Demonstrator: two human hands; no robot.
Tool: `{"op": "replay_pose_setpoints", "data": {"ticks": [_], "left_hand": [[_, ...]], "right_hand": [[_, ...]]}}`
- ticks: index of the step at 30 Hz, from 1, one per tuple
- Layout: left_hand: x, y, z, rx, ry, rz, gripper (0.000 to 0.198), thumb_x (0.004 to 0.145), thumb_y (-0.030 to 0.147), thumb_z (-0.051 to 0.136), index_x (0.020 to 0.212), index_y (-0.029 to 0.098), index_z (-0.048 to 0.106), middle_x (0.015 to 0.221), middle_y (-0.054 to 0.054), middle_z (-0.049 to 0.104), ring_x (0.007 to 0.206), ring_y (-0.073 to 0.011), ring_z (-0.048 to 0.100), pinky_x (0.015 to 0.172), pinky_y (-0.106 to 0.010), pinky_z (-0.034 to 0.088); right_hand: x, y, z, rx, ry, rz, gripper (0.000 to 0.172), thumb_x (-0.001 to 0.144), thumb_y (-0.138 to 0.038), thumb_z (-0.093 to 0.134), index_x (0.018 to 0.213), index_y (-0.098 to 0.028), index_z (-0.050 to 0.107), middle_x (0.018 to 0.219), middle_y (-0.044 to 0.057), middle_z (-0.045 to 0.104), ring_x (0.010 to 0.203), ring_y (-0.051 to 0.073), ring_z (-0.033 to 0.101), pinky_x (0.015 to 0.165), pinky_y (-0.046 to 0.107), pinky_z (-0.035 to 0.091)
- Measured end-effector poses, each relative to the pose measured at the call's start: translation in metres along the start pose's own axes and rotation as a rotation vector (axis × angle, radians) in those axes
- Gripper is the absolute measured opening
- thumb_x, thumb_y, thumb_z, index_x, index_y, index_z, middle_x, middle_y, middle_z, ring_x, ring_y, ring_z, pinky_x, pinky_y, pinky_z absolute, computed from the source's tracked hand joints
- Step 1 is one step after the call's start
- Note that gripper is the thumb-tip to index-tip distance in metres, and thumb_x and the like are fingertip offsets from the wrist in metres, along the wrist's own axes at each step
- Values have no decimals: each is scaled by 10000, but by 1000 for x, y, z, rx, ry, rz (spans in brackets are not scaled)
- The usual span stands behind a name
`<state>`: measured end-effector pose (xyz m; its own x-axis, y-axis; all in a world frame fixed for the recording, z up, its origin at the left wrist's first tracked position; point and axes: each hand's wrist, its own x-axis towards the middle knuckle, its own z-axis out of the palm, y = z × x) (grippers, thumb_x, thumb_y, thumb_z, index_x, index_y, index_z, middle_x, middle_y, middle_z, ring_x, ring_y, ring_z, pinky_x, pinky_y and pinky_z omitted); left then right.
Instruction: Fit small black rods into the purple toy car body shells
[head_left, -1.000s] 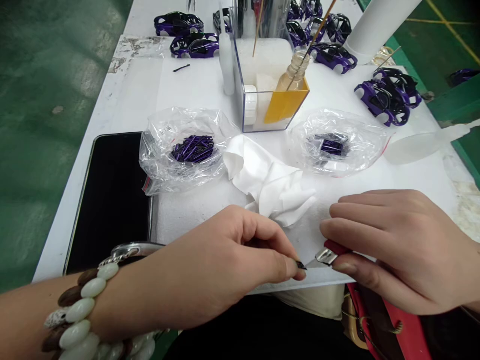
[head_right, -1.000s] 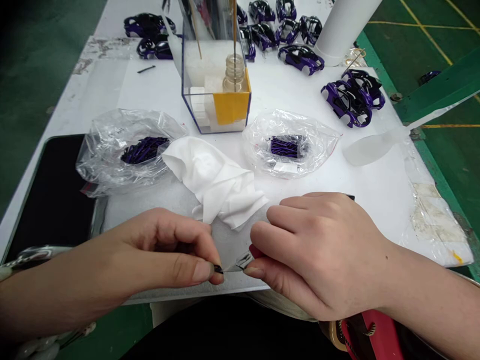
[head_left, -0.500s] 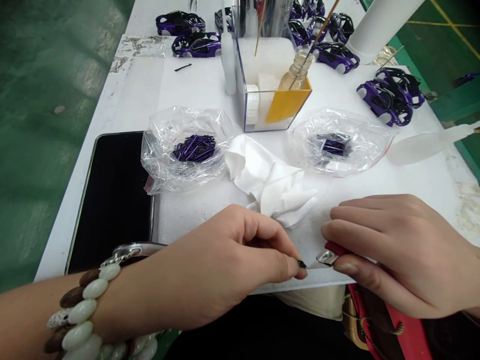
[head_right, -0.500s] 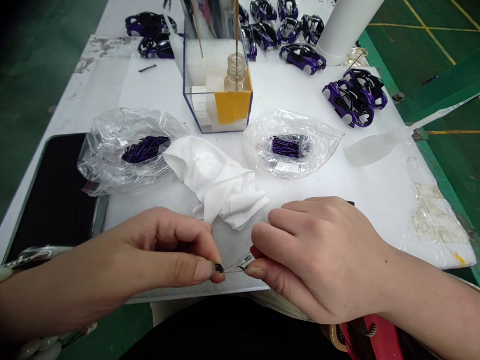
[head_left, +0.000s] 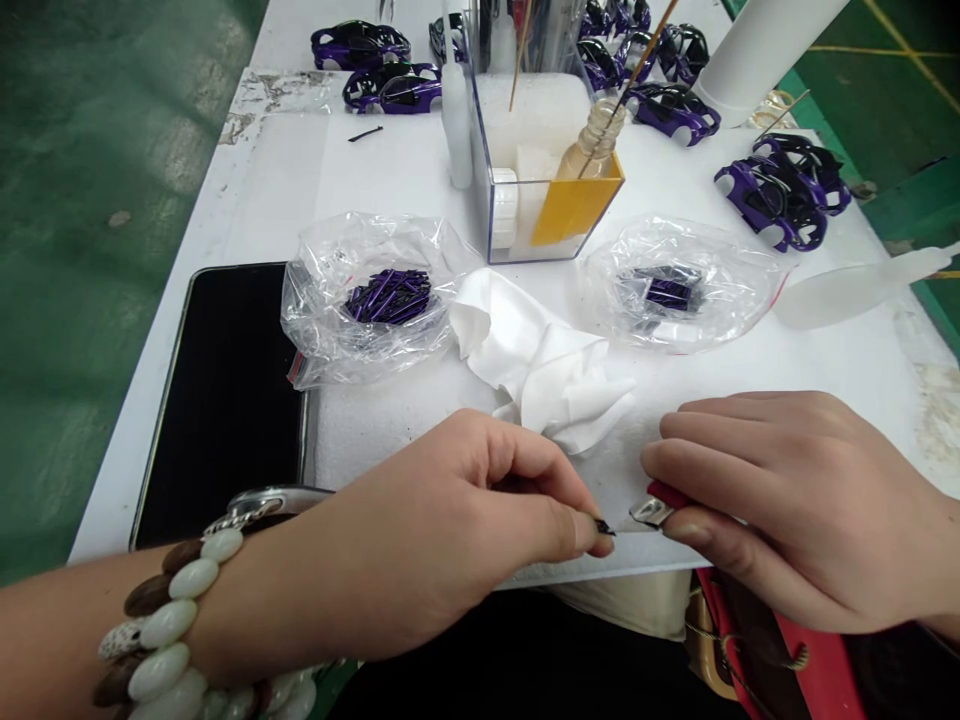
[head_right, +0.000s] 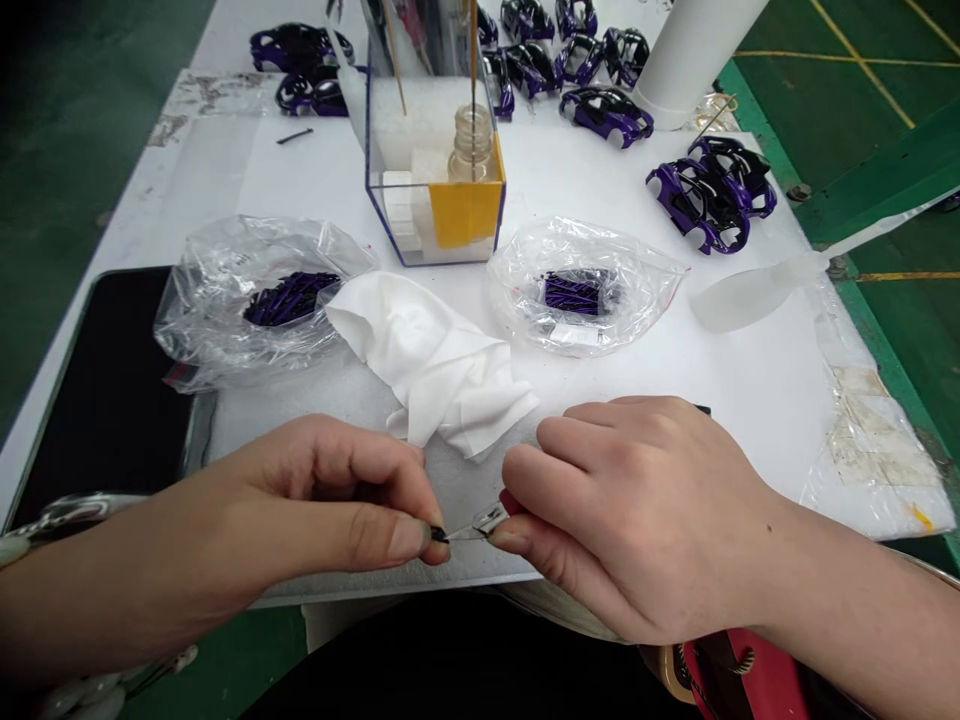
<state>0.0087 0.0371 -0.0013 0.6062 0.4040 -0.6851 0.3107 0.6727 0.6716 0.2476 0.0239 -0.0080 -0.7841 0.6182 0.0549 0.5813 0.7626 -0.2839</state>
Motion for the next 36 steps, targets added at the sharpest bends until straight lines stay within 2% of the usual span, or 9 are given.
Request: {"op": "replay_pose_setpoints", "data": {"ticks": [6, 11, 23, 27, 31, 34, 36], "left_hand": [[-3, -3, 4, -62, -15, -77, 170, 763, 373, 648, 709, 212, 645, 636, 27, 539, 600, -111, 424, 542, -246, 309], [-3, -4, 5, -82, 1, -77, 183, 729, 390, 654, 684, 215, 627, 587, 36, 454, 572, -109, 360, 506, -248, 257], [-2, -2, 2, -176, -39, 5, 131, 791, 268, 647, 703, 171, 634, 592, 54, 486, 496, -41, 326, 435, -155, 238], [-1, 0, 1, -215, -68, 5, 108, 808, 199, 621, 707, 161, 630, 628, 39, 550, 487, -32, 320, 415, -145, 221], [-1, 3, 1, -228, -99, -16, 118, 814, 215, 644, 708, 163, 634, 593, 47, 511, 489, -38, 312, 416, -146, 217], [-2, 2, 0, -227, -99, -13, 112, 805, 244, 657, 723, 170, 637, 574, 54, 483, 473, -33, 286, 423, -158, 187], [-4, 1, 0, -183, -87, 1, 127, 816, 278, 660, 741, 177, 643, 577, 56, 477, 476, -34, 291, 438, -167, 195]], "right_hand": [[0, -2, 4, -152, 81, -48, 372, 1055, -372, 247, 819, -220, 491, 671, -5, 401, 584, 184, 344, 543, 351, 213], [1, -3, 7, -305, 145, -65, 370, 1050, -366, 238, 828, -218, 495, 664, 17, 404, 613, 204, 344, 554, 364, 215], [0, -5, 8, -391, 140, -30, 205, 991, -316, 352, 912, -219, 513, 672, 46, 419, 629, 239, 338, 577, 375, 225], [-3, -5, 9, -406, 155, -38, 228, 1005, -359, 348, 956, -210, 514, 670, 47, 434, 638, 240, 352, 585, 375, 240], [-6, -4, 10, -424, 256, -43, 283, 1012, -446, 362, 950, -218, 518, 657, 44, 460, 622, 231, 367, 563, 359, 237], [-8, -5, 7, -458, 318, 30, 333, 1014, -470, 350, 913, -208, 529, 656, 55, 477, 609, 229, 391, 540, 353, 259], [-10, -7, 3, -374, 309, 112, 322, 1032, -426, 318, 880, -211, 504, 646, 42, 482, 580, 209, 420, 517, 342, 281]]}}
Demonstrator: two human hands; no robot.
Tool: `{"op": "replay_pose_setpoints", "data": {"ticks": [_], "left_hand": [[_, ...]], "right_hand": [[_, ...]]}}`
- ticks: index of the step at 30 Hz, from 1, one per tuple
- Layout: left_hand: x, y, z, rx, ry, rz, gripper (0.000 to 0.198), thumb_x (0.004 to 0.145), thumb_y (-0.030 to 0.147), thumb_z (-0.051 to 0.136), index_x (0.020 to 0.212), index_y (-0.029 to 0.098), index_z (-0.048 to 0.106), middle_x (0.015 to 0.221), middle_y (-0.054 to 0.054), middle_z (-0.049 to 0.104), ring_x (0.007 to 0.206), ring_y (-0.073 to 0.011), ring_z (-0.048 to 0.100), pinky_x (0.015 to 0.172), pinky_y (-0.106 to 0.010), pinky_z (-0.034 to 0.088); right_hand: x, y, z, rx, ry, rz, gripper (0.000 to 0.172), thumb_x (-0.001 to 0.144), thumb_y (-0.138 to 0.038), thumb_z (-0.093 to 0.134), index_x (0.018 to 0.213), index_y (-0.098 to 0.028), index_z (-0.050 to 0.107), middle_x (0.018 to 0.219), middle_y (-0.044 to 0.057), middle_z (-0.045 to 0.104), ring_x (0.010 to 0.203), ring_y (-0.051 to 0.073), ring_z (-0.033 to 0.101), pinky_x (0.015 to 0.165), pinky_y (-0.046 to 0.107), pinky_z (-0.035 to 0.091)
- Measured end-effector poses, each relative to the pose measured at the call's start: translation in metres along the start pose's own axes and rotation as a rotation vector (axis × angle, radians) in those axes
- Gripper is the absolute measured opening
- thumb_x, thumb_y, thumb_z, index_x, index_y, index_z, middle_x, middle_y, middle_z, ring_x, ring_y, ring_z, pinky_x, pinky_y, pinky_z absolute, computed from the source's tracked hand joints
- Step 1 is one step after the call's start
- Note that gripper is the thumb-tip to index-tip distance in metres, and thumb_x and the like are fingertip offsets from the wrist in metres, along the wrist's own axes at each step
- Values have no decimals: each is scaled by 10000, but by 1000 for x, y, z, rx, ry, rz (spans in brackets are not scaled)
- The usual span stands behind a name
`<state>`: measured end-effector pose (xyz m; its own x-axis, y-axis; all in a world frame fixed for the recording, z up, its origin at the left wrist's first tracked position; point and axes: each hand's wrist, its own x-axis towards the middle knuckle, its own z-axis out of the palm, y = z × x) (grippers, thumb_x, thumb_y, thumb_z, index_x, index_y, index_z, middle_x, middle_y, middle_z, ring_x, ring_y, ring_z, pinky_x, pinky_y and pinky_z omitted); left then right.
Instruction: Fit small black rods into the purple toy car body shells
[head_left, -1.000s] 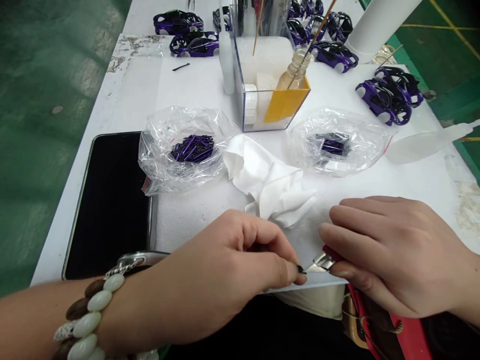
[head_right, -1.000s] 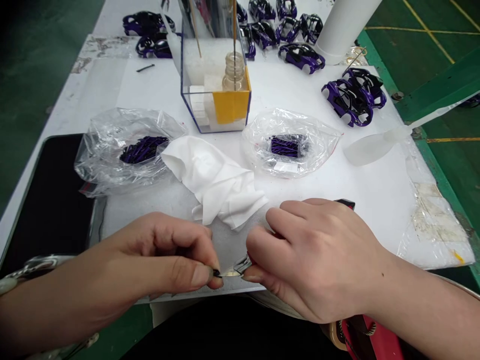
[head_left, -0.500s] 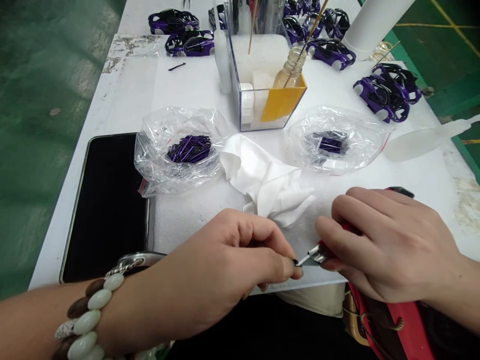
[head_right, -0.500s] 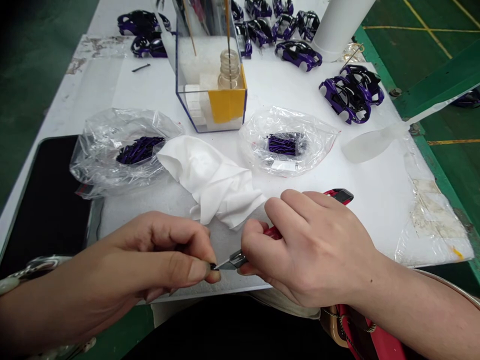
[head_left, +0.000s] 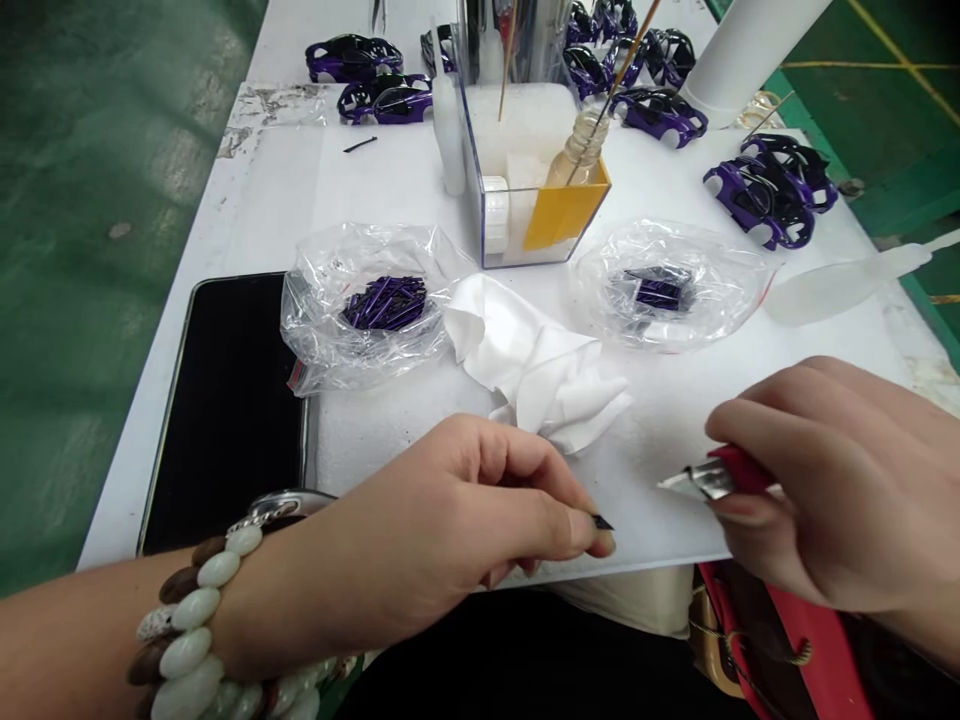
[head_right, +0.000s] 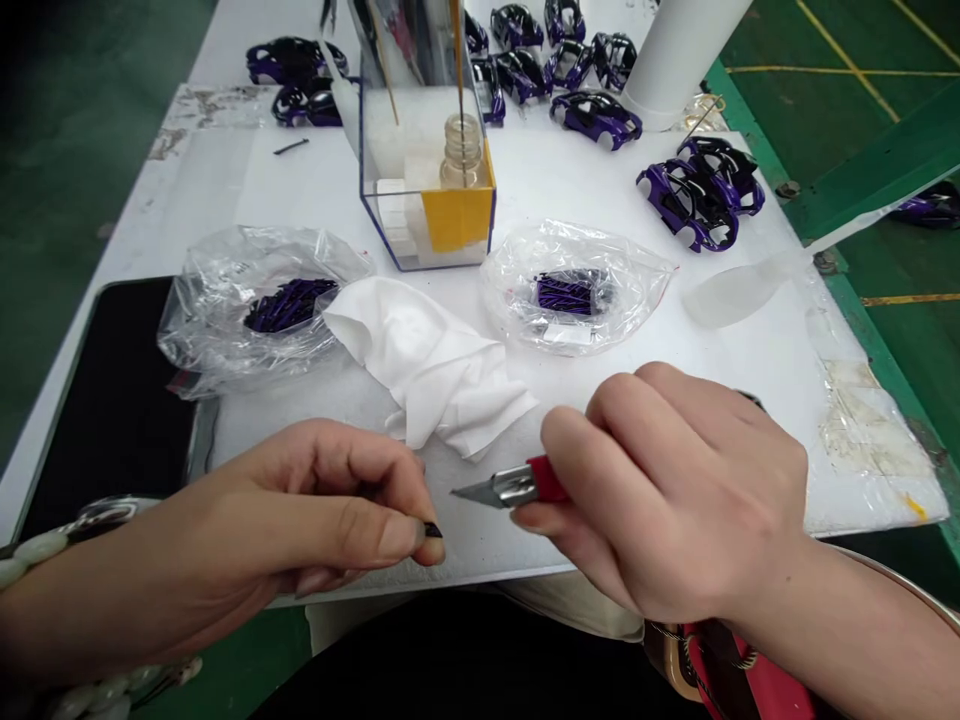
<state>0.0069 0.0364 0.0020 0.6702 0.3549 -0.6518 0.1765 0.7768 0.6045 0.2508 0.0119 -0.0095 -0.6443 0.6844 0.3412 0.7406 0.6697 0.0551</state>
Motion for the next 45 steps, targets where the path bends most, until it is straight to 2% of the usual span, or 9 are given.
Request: {"op": "replay_pose_setpoints", "data": {"ticks": [4, 7, 10, 13, 16, 25, 33, 42, 45], "left_hand": [[-4, -3, 3, 243, 92, 88, 192, 861, 360, 606, 744, 208, 622, 622, 39, 516, 537, -78, 397, 465, -192, 294], [-7, -6, 8, 599, 255, 376, 197, 899, 288, 549, 726, 210, 603, 608, 40, 524, 559, -90, 473, 495, -203, 369], [-8, -10, 11, 871, 373, 666, 182, 898, 145, 506, 754, 187, 608, 649, 38, 573, 557, -64, 509, 556, -196, 433], [-7, -12, 13, 939, 384, 728, 192, 912, 123, 488, 780, 179, 615, 677, 28, 601, 574, -67, 541, 597, -198, 470], [-5, -12, 12, 945, 362, 725, 196, 910, 116, 488, 773, 178, 612, 653, 38, 581, 556, -60, 529, 587, -191, 465], [-5, -10, 12, 927, 293, 630, 220, 912, 138, 479, 730, 182, 594, 667, 55, 596, 546, -41, 513, 597, -177, 460], [-5, -10, 11, 868, 303, 614, 204, 892, 140, 506, 716, 185, 599, 640, 65, 592, 543, -38, 521, 526, -154, 427], [-4, -5, 11, 542, 201, 286, 206, 895, 285, 542, 713, 209, 602, 576, 71, 520, 506, -62, 454, 437, -129, 387], [-4, -5, 12, 459, 175, 241, 190, 886, 300, 545, 726, 210, 593, 578, 65, 492, 512, -71, 429, 437, -142, 372]], "right_hand": [[-1, -7, -12, 367, -175, 175, 263, 1065, -340, 280, 881, -233, 435, 633, -19, 536, 492, 125, 493, 456, 269, 330], [-5, -18, -21, 545, -290, 299, 283, 1079, -384, 262, 966, -246, 482, 561, -70, 538, 406, 87, 498, 398, 225, 346], [-10, -32, -24, 696, -332, 397, 290, 1076, -371, 320, 884, -244, 496, 517, -99, 542, 366, 56, 491, 352, 176, 339], [-14, -41, -20, 755, -306, 462, 328, 1065, -360, 362, 778, -234, 458, 520, -92, 537, 364, 57, 469, 345, 175, 332], [-14, -43, -15, 665, -274, 464, 357, 1059, -376, 363, 737, -234, 420, 539, -70, 510, 391, 79, 456, 358, 205, 327], [-4, -33, -15, 281, -225, 224, 359, 1038, -360, 341, 699, -244, 363, 548, -39, 417, 401, 125, 421, 376, 263, 276], [-2, -33, -12, 228, -198, 193, 362, 1042, -369, 333, 715, -237, 414, 566, -30, 446, 433, 138, 448, 407, 278, 290], [-3, -36, -11, 98, -134, 158, 393, 1038, -357, 353, 685, -225, 461, 571, -5, 463, 493, 161, 428, 465, 304, 280], [-3, -37, -11, 63, -111, 148, 389, 1038, -351, 364, 686, -224, 467, 571, -5, 470, 496, 166, 425, 473, 310, 265]]}}
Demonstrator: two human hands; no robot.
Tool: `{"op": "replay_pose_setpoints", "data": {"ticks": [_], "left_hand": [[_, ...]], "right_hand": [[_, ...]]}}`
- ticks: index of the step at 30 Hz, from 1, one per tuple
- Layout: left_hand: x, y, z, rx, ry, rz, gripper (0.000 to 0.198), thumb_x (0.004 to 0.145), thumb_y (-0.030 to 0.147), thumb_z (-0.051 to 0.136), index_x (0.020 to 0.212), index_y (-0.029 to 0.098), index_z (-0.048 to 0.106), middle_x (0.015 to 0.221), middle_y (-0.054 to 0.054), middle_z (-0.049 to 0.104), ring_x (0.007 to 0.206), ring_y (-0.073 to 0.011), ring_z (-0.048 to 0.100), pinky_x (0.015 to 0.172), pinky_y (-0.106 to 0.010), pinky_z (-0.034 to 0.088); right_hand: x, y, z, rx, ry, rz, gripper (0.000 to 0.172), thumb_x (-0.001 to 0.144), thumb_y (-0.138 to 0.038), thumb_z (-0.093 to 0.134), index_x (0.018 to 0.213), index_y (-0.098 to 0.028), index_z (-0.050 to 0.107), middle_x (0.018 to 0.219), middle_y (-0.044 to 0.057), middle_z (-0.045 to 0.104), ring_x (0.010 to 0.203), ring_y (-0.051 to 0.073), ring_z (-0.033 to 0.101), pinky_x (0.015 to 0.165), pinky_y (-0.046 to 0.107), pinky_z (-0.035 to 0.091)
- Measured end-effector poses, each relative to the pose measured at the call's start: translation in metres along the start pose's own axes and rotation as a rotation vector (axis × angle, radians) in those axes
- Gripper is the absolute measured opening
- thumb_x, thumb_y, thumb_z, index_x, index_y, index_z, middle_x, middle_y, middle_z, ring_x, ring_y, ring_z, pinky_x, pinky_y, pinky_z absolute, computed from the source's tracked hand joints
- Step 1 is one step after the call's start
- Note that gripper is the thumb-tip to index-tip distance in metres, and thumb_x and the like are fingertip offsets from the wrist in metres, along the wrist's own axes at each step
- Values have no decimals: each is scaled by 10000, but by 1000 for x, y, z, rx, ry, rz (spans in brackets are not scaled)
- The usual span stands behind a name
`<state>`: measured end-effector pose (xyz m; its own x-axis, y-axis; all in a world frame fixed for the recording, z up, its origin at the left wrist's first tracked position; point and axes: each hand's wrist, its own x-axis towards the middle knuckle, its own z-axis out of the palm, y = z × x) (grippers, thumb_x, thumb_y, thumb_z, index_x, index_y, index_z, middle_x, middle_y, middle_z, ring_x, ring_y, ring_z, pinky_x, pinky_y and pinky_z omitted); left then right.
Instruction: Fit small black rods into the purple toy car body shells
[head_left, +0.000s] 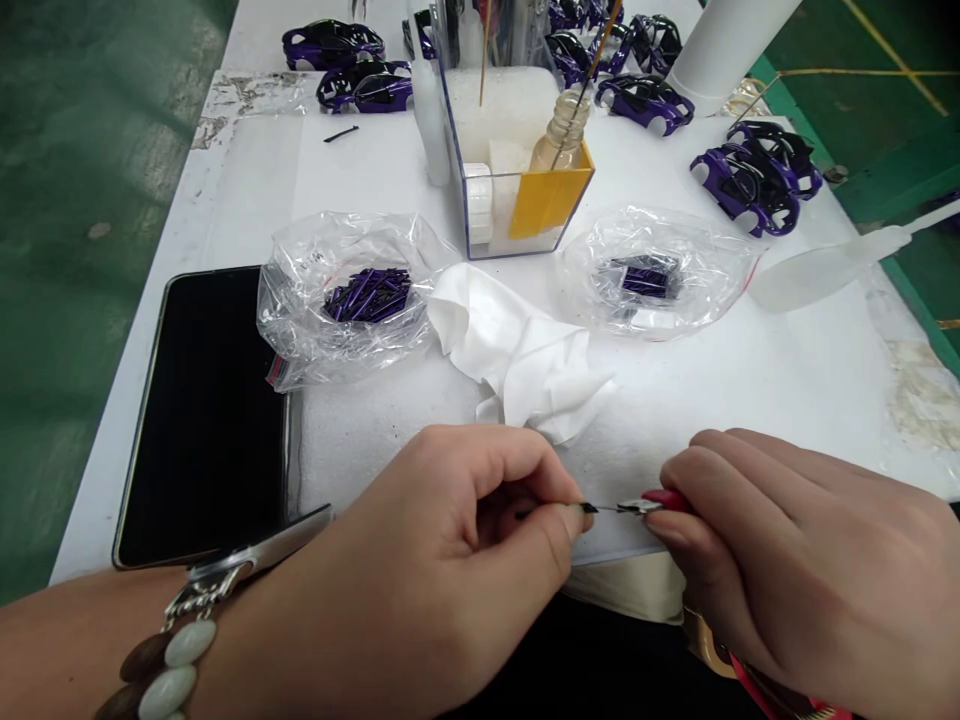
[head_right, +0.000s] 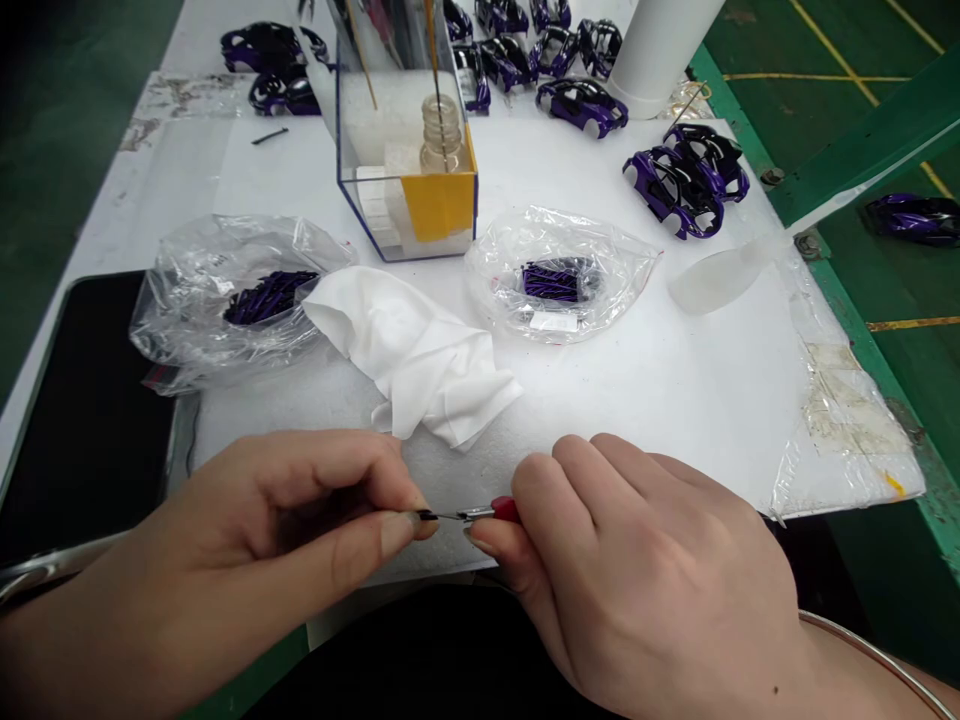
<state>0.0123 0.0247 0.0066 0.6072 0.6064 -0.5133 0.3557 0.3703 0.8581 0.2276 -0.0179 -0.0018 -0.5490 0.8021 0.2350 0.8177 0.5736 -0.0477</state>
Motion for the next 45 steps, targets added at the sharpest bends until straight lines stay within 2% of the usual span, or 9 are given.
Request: {"op": "replay_pose_setpoints", "data": {"ticks": [4, 9, 19, 25, 28, 30, 34, 39, 45], "left_hand": [[-2, -5, 3, -8, 12, 7, 205, 918, 350, 517, 761, 228, 569, 596, 58, 458, 514, -84, 406, 428, -170, 339], [-6, -15, 9, 33, 124, 111, 206, 945, 352, 493, 785, 251, 574, 640, 50, 507, 544, -96, 461, 444, -176, 370], [-4, -12, 7, 260, 232, 415, 189, 888, 129, 498, 752, 176, 621, 638, 57, 566, 546, -46, 524, 485, -135, 431], [-2, -10, 6, 410, 260, 574, 197, 847, 56, 491, 760, 115, 657, 626, 27, 547, 573, -46, 523, 534, -146, 432], [-3, -12, 7, 430, 277, 593, 182, 861, 60, 496, 799, 123, 656, 646, 28, 560, 587, -47, 533, 564, -159, 440], [-4, -13, 6, 427, 280, 579, 173, 864, 56, 504, 808, 133, 649, 650, 34, 566, 592, -44, 540, 584, -157, 446], [-5, -14, 6, 401, 273, 554, 174, 854, 53, 511, 778, 142, 641, 636, 44, 561, 571, -38, 531, 576, -151, 448], [-3, -11, 8, 378, 282, 538, 186, 853, 68, 502, 757, 141, 645, 626, 39, 566, 564, -38, 531, 504, -142, 416], [-3, -11, 8, 376, 293, 519, 183, 847, 63, 502, 757, 145, 640, 617, 47, 564, 568, -31, 531, 526, -126, 423]], "right_hand": [[0, -2, 0, -40, -25, 6, 392, 1039, -342, 348, 680, -226, 458, 545, -9, 455, 454, 165, 437, 450, 316, 271], [0, -4, -1, -25, -74, 48, 423, 1053, -389, 269, 671, -249, 383, 494, -39, 412, 373, 151, 453, 385, 316, 279], [-5, -1, 0, 149, -187, 114, 410, 1065, -423, 238, 709, -264, 365, 481, -62, 455, 338, 148, 459, 374, 328, 253], [-3, 4, -6, 426, -374, 217, 413, 1055, -468, 291, 712, -267, 400, 478, -72, 474, 335, 142, 425, 354, 296, 260], [0, 9, -13, 641, -432, 245, 395, 1066, -399, 315, 719, -258, 440, 496, -81, 500, 363, 110, 456, 359, 256, 315], [0, 12, -14, 646, -342, 216, 383, 1072, -357, 315, 728, -247, 441, 502, -84, 496, 377, 83, 469, 368, 223, 333], [-4, 14, -8, 247, -88, 92, 388, 1069, -378, 279, 737, -240, 424, 507, -61, 431, 384, 101, 428, 374, 272, 282], [-3, 8, 0, 43, -25, 15, 419, 1065, -381, 270, 705, -234, 427, 512, -47, 427, 395, 121, 432, 406, 286, 291], [-2, 7, 1, 6, 1, 4, 413, 1060, -382, 298, 711, -234, 459, 535, -38, 481, 431, 145, 454, 439, 294, 309]]}}
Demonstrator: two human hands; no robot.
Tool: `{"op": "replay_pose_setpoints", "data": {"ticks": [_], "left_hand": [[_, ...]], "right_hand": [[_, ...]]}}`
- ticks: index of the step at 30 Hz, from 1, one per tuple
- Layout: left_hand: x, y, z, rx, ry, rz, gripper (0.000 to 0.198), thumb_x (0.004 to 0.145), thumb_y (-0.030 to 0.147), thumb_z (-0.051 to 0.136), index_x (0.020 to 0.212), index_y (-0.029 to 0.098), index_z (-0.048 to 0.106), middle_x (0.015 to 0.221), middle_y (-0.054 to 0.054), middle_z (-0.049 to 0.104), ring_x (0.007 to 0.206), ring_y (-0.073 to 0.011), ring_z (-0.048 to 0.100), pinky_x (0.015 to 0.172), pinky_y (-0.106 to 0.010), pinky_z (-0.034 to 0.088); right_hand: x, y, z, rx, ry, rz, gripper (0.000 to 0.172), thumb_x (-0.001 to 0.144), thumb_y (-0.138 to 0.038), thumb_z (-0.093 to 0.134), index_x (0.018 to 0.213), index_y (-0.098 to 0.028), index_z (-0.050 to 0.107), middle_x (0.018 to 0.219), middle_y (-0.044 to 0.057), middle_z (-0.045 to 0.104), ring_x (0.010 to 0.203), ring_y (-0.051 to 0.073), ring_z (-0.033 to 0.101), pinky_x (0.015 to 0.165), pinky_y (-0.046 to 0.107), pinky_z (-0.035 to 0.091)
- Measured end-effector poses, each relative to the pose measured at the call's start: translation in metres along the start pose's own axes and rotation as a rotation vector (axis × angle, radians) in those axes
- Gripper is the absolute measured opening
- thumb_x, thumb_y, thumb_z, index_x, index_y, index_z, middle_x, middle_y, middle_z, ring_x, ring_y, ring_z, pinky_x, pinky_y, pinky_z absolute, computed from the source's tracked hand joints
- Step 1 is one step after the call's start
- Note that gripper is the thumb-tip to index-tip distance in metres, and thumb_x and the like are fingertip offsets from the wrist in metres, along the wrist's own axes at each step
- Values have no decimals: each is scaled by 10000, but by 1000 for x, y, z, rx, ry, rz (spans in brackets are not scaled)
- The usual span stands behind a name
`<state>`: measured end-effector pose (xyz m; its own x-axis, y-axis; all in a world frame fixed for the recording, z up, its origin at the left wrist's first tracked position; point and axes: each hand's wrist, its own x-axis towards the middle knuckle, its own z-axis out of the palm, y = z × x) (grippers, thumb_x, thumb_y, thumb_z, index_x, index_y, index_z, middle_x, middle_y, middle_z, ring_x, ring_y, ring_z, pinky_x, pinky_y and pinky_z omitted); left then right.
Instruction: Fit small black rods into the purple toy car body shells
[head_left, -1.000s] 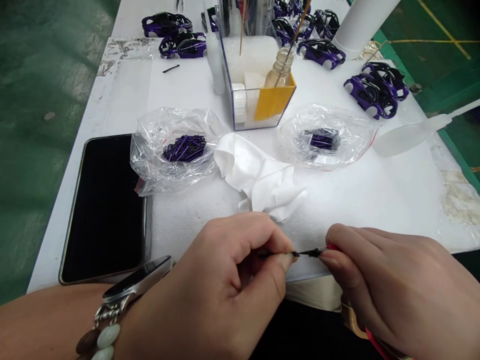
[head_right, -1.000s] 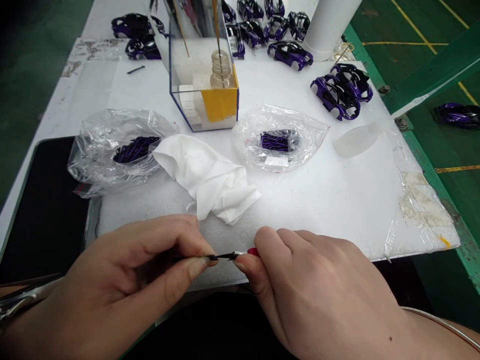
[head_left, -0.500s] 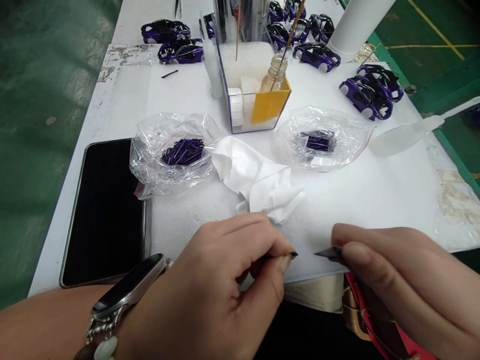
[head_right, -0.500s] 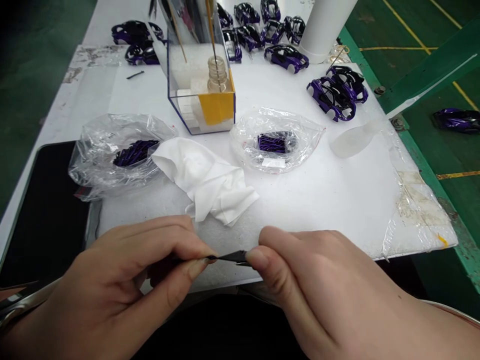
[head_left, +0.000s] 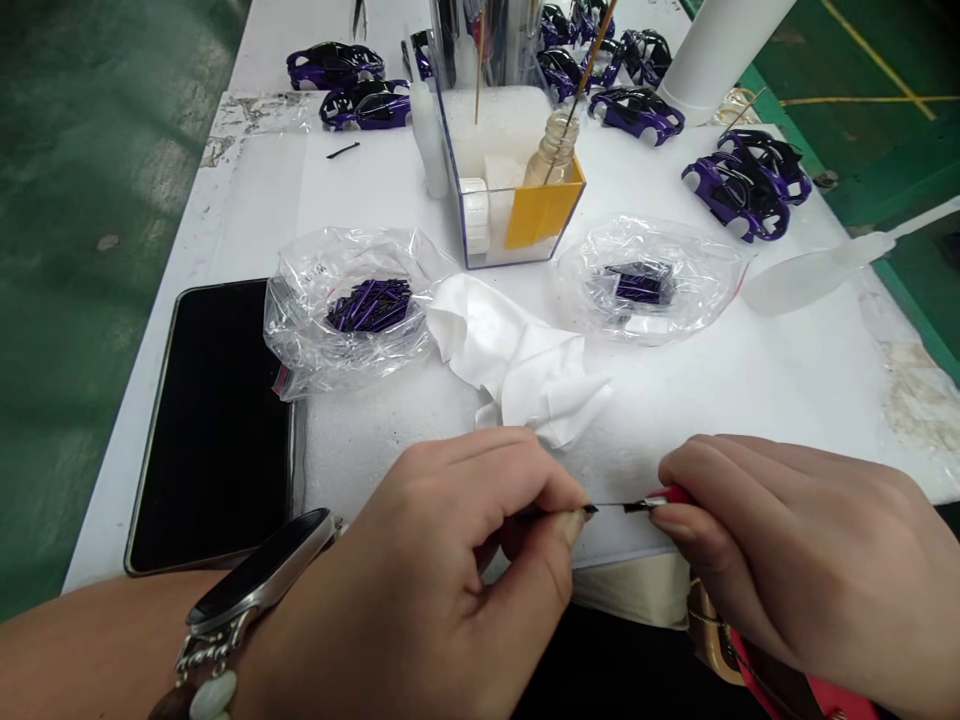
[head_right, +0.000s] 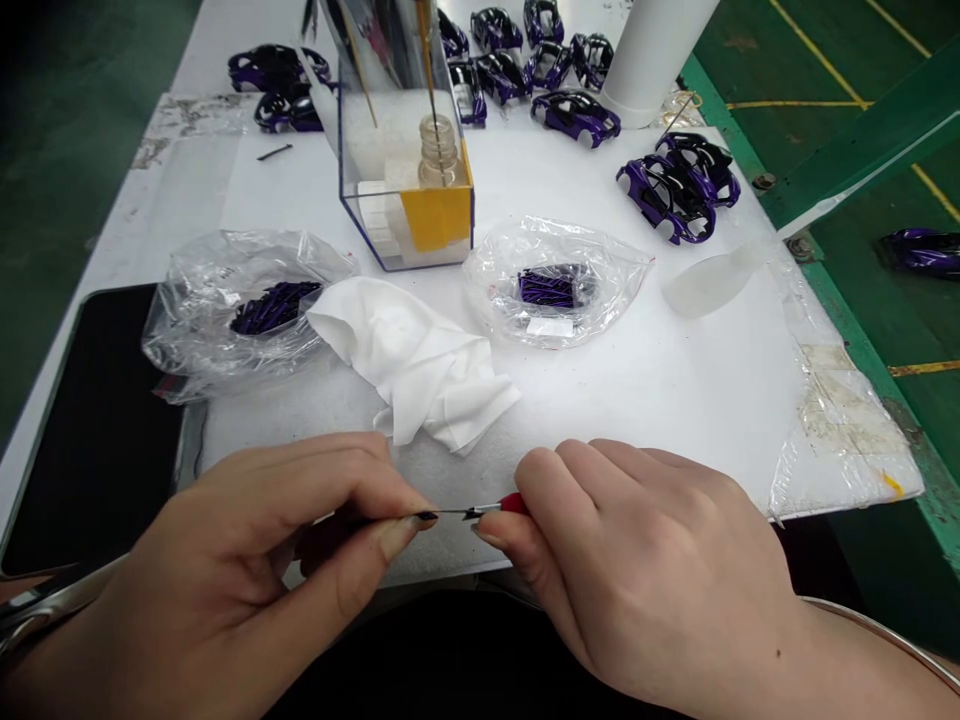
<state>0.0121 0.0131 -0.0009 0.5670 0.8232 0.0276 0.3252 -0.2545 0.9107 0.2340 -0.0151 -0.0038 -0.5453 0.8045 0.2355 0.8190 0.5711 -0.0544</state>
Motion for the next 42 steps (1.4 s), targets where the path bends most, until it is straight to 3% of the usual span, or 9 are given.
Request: {"op": "replay_pose_setpoints", "data": {"ticks": [8, 15, 26, 36, 42], "left_hand": [[1, -1, 0, -57, -32, -88, 164, 846, 99, 529, 736, 174, 625, 618, 61, 578, 535, -35, 521, 483, -125, 410], [2, -1, -1, -229, -135, -293, 180, 909, 217, 507, 753, 222, 596, 595, 56, 524, 501, -79, 474, 408, -150, 373], [6, -1, -3, -476, -205, -510, 175, 876, 313, 534, 741, 220, 595, 594, 37, 459, 518, -100, 385, 399, -181, 294], [-1, -3, 1, -367, -111, -407, 159, 897, 295, 519, 782, 229, 608, 622, 26, 507, 553, -111, 444, 421, -183, 343], [4, -2, 1, -287, -134, -360, 176, 894, 277, 495, 765, 212, 596, 608, 22, 528, 534, -112, 482, 422, -190, 380]], "right_hand": [[0, 0, 0, -7, 9, -16, 414, 1057, -380, 316, 706, -233, 478, 543, -35, 495, 448, 150, 461, 455, 292, 312], [3, -1, -2, -4, -7, -12, 441, 1049, -396, 333, 676, -229, 498, 538, -17, 501, 455, 161, 460, 451, 306, 302], [3, -3, -4, -91, 43, -46, 427, 1050, -374, 359, 661, -221, 452, 534, -13, 406, 486, 161, 365, 497, 322, 232], [4, -7, -1, 8, -84, 50, 454, 1061, -430, 267, 669, -246, 403, 482, -46, 423, 369, 151, 455, 396, 318, 267], [0, -6, 0, 113, -172, 60, 397, 1067, -397, 271, 708, -256, 367, 476, -59, 442, 343, 139, 461, 393, 323, 253]]}}
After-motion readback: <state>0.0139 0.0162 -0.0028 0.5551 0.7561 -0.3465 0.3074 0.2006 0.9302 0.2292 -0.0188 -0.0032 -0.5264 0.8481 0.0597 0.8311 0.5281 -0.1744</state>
